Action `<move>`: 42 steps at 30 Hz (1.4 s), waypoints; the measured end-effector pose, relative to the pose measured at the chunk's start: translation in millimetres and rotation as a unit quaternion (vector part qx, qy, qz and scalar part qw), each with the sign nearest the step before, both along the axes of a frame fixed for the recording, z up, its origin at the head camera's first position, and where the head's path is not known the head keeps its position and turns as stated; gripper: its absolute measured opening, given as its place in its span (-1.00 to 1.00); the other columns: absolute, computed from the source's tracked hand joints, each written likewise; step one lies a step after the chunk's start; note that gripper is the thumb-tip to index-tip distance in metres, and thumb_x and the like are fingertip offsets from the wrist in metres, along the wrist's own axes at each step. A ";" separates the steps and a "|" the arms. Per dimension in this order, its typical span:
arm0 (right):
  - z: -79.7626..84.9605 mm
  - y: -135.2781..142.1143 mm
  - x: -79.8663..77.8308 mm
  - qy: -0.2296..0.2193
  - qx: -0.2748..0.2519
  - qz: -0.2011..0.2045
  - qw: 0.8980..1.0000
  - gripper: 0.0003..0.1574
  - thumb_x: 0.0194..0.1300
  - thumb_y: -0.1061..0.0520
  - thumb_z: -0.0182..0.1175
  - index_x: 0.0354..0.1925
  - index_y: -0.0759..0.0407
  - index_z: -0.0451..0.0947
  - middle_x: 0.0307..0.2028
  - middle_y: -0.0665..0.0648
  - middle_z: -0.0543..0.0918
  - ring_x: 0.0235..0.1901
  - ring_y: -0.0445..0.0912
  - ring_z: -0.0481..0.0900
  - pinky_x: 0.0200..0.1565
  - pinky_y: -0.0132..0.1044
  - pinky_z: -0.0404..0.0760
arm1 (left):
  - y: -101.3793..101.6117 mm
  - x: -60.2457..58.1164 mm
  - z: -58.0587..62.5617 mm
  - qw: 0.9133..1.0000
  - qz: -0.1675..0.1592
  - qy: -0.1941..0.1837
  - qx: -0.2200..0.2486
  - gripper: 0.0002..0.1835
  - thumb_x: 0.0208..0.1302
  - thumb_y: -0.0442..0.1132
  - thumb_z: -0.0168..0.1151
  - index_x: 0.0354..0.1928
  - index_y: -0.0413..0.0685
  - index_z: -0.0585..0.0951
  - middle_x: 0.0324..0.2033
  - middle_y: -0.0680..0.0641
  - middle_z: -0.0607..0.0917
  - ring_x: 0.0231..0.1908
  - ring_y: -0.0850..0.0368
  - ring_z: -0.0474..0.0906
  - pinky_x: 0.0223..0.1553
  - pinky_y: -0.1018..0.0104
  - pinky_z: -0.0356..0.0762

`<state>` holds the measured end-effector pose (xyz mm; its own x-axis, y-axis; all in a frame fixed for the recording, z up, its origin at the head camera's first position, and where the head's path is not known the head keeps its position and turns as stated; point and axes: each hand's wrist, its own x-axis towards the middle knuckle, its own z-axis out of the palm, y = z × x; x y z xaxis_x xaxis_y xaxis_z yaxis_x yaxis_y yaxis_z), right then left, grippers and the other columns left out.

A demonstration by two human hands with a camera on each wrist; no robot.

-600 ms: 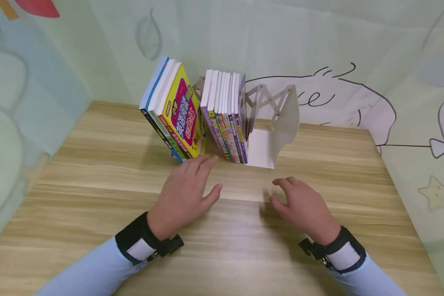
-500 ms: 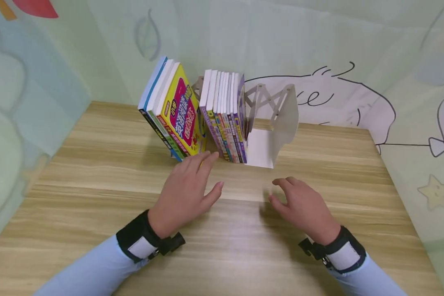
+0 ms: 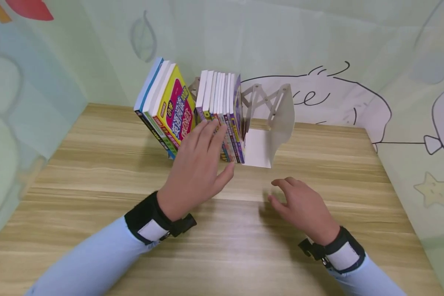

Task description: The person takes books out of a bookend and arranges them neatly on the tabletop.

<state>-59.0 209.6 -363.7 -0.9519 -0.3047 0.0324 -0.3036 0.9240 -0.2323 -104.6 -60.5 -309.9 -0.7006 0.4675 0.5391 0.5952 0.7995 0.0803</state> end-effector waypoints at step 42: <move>-6.3 4.2 1.7 0.025 0.011 0.006 1.000 -0.48 0.37 -0.11 0.18 0.11 0.19 0.60 -0.07 0.20 0.69 -0.08 0.08 0.68 -0.14 0.00 0.71 | 42.7 -79.3 6.7 0.990 0.118 -0.038 -0.074 -0.24 0.42 0.06 0.09 0.49 -0.27 0.23 0.47 -0.26 0.28 0.52 -0.19 0.07 0.50 -0.26 -0.08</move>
<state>-57.4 213.8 -370.1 -0.9457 -0.3165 0.0734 -0.3249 0.9254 -0.1953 -183.9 -17.8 -303.3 -0.8356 0.3551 0.4191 0.3868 0.9221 -0.0100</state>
